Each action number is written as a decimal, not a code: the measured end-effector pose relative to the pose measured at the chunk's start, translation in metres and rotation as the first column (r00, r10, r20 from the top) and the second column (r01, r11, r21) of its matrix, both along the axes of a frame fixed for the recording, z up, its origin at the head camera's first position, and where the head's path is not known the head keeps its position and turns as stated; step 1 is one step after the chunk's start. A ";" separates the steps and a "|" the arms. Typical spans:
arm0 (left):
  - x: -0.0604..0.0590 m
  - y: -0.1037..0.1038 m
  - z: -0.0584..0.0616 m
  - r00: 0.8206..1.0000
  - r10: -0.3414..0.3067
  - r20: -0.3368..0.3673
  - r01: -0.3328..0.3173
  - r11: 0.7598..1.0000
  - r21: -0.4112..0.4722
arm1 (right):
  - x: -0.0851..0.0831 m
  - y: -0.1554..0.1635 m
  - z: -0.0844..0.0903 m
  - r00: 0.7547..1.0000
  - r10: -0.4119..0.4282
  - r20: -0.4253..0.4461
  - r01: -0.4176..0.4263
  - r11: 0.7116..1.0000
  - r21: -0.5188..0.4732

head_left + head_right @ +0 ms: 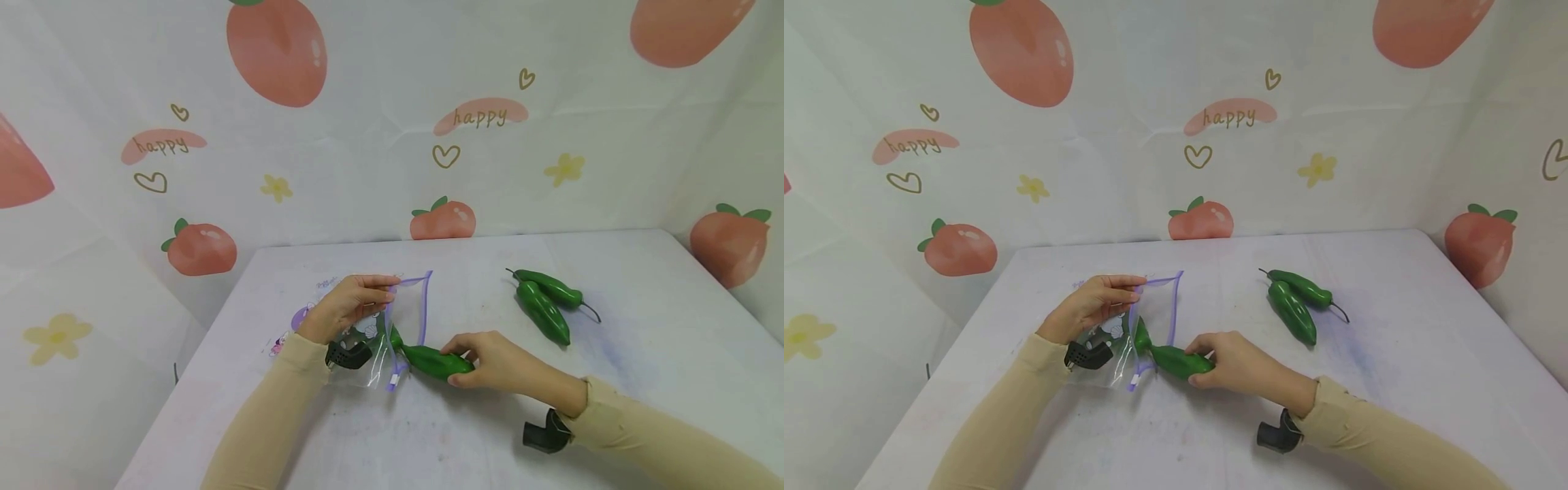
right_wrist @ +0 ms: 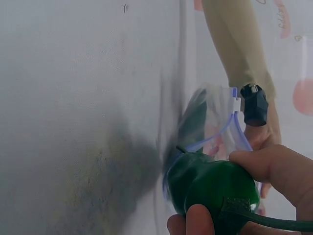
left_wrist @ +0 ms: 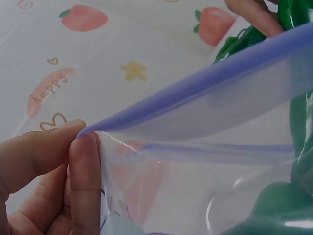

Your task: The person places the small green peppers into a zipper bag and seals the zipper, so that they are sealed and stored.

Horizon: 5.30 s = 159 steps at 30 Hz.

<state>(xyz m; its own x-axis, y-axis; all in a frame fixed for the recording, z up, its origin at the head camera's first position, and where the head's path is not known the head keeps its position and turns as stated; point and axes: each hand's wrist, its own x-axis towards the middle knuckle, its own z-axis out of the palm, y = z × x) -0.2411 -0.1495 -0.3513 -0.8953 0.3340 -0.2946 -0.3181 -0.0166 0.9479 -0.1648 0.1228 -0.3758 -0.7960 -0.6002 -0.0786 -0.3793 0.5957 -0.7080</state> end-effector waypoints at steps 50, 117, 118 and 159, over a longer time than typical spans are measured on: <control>-0.003 0.001 -0.004 1.000 0.010 -0.001 -0.010 1.000 -0.020 | -0.019 -0.016 -0.008 1.000 -0.025 -0.006 0.025 0.997 -0.069; -0.002 0.002 -0.003 1.000 -0.006 -0.009 0.006 1.000 0.021 | -0.039 -0.069 -0.017 0.994 -0.109 -0.007 0.106 0.978 -0.177; -0.002 0.002 -0.003 1.000 -0.006 -0.008 0.006 1.000 0.021 | -0.039 -0.070 -0.017 0.994 -0.111 0.001 0.109 0.977 -0.183; -0.002 0.002 -0.003 1.000 -0.010 -0.012 0.011 1.000 0.024 | -0.050 -0.077 -0.023 0.993 -0.107 0.054 0.114 0.984 -0.138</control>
<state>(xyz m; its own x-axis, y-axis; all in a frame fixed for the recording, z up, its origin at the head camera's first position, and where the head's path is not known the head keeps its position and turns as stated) -0.2432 -0.1478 -0.3544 -0.8950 0.3503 -0.2761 -0.3075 -0.0360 0.9509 -0.2145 0.0455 -0.3987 -0.8555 -0.5165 -0.0375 -0.2817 0.5251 -0.8031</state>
